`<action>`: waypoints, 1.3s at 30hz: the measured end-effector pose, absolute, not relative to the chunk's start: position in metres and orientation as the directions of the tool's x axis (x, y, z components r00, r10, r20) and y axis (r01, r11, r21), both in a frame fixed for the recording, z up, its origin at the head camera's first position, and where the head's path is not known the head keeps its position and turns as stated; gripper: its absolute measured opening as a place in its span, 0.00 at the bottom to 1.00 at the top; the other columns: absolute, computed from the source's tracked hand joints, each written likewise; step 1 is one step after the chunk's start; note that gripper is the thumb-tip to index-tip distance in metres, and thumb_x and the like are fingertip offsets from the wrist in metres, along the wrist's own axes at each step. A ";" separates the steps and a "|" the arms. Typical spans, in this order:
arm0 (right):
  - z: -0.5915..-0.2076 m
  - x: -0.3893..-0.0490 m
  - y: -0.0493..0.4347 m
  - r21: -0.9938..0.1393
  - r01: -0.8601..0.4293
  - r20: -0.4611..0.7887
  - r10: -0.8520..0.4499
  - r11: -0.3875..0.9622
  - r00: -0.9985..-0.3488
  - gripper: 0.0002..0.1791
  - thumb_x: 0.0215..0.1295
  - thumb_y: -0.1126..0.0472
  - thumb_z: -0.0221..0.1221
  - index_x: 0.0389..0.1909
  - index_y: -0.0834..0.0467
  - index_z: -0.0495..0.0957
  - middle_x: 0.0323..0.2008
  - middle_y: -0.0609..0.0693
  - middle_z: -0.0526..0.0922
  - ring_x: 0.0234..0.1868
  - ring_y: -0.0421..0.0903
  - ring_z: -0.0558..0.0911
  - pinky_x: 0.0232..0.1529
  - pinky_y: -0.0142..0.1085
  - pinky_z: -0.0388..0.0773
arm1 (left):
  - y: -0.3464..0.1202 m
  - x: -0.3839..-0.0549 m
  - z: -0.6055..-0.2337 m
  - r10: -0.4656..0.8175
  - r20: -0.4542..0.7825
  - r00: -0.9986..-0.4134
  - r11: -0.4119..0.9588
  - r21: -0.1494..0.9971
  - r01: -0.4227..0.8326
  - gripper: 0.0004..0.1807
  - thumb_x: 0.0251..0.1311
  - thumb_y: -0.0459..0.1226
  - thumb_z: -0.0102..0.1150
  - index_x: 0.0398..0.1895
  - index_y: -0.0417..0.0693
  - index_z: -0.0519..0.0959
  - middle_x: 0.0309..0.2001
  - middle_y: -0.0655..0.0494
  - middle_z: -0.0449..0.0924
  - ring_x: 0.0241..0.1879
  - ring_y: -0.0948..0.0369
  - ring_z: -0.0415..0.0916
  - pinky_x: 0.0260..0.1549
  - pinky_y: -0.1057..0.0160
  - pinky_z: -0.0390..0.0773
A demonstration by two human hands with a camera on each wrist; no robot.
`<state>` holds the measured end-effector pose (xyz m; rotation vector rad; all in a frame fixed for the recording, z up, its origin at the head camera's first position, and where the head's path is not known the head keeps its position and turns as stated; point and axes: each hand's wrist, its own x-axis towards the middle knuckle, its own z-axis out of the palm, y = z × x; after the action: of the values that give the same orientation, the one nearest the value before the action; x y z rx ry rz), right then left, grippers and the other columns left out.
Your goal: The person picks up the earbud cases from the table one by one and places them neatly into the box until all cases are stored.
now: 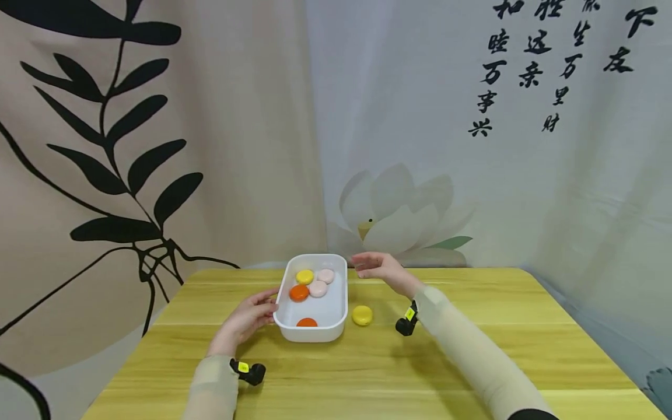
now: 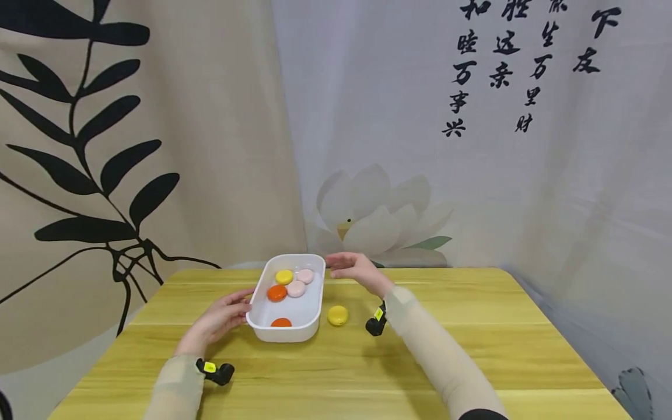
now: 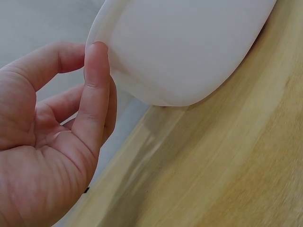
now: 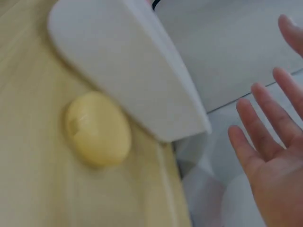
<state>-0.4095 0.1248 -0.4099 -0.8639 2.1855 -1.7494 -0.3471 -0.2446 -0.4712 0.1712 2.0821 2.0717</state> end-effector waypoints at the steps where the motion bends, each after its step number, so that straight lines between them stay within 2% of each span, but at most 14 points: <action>1: -0.414 -0.408 0.127 -0.945 -0.305 0.189 -0.561 0.118 -0.806 0.32 0.60 0.63 0.65 0.65 0.68 0.68 0.62 0.62 0.73 0.60 0.58 0.73 0.58 0.45 0.73 | -0.245 -0.347 -0.471 0.218 -0.060 -0.974 0.011 0.998 -0.059 0.30 0.66 0.27 0.52 0.71 0.33 0.59 0.46 0.42 0.69 0.32 0.58 0.73 0.35 0.66 0.79; 5: -0.432 -0.403 0.133 -0.947 -0.295 0.170 -0.585 0.125 -0.793 0.34 0.61 0.64 0.64 0.67 0.66 0.65 0.65 0.63 0.68 0.64 0.65 0.67 0.59 0.47 0.72 | -0.244 -0.347 -0.469 0.221 -0.061 -0.973 0.019 0.998 -0.058 0.31 0.66 0.28 0.52 0.71 0.33 0.58 0.49 0.37 0.68 0.33 0.58 0.73 0.35 0.66 0.79; 8: -0.445 -0.400 0.136 -0.943 -0.295 0.143 -0.610 0.155 -0.779 0.34 0.62 0.67 0.62 0.69 0.66 0.63 0.67 0.65 0.65 0.66 0.66 0.64 0.60 0.48 0.70 | -0.244 -0.346 -0.469 0.230 -0.060 -0.971 0.028 0.998 -0.055 0.31 0.66 0.28 0.52 0.72 0.33 0.57 0.50 0.36 0.67 0.34 0.58 0.73 0.36 0.65 0.79; 15: -0.465 -0.396 0.138 -0.949 -0.235 0.054 -0.626 0.211 -0.778 0.36 0.60 0.64 0.65 0.68 0.65 0.64 0.67 0.62 0.66 0.66 0.60 0.67 0.62 0.48 0.68 | -0.247 -0.346 -0.468 0.226 -0.061 -0.972 0.028 0.998 -0.056 0.32 0.66 0.30 0.54 0.72 0.34 0.56 0.47 0.43 0.68 0.36 0.57 0.73 0.38 0.65 0.80; 23: -0.483 -0.393 0.143 -0.973 -0.148 -0.001 -0.647 0.175 -0.763 0.34 0.60 0.67 0.64 0.67 0.67 0.65 0.66 0.62 0.68 0.65 0.59 0.69 0.63 0.47 0.67 | -0.245 -0.346 -0.468 0.243 -0.060 -0.968 0.007 0.998 -0.060 0.34 0.66 0.30 0.54 0.72 0.33 0.55 0.46 0.44 0.69 0.35 0.59 0.74 0.36 0.66 0.80; 32: -0.483 -0.388 0.145 -0.947 -0.211 -0.015 -0.688 0.243 -0.725 0.35 0.58 0.67 0.66 0.67 0.65 0.66 0.64 0.58 0.71 0.61 0.51 0.71 0.61 0.41 0.68 | -0.243 -0.349 -0.472 0.249 -0.050 -0.967 0.010 0.999 -0.049 0.33 0.65 0.30 0.55 0.72 0.33 0.57 0.48 0.43 0.70 0.34 0.59 0.75 0.36 0.66 0.80; 39: -0.489 -0.388 0.140 -0.922 -0.247 -0.019 -0.672 0.298 -0.740 0.34 0.55 0.68 0.68 0.65 0.62 0.70 0.62 0.55 0.73 0.58 0.47 0.73 0.59 0.37 0.69 | -0.242 -0.347 -0.471 0.229 -0.065 -0.971 0.019 0.998 -0.063 0.32 0.66 0.29 0.54 0.71 0.33 0.58 0.52 0.36 0.67 0.35 0.57 0.75 0.37 0.65 0.80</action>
<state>-0.3877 0.1399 -0.4895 -0.8214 2.1683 -1.4307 -0.3469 -0.2422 -0.4709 0.1741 2.0817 2.0574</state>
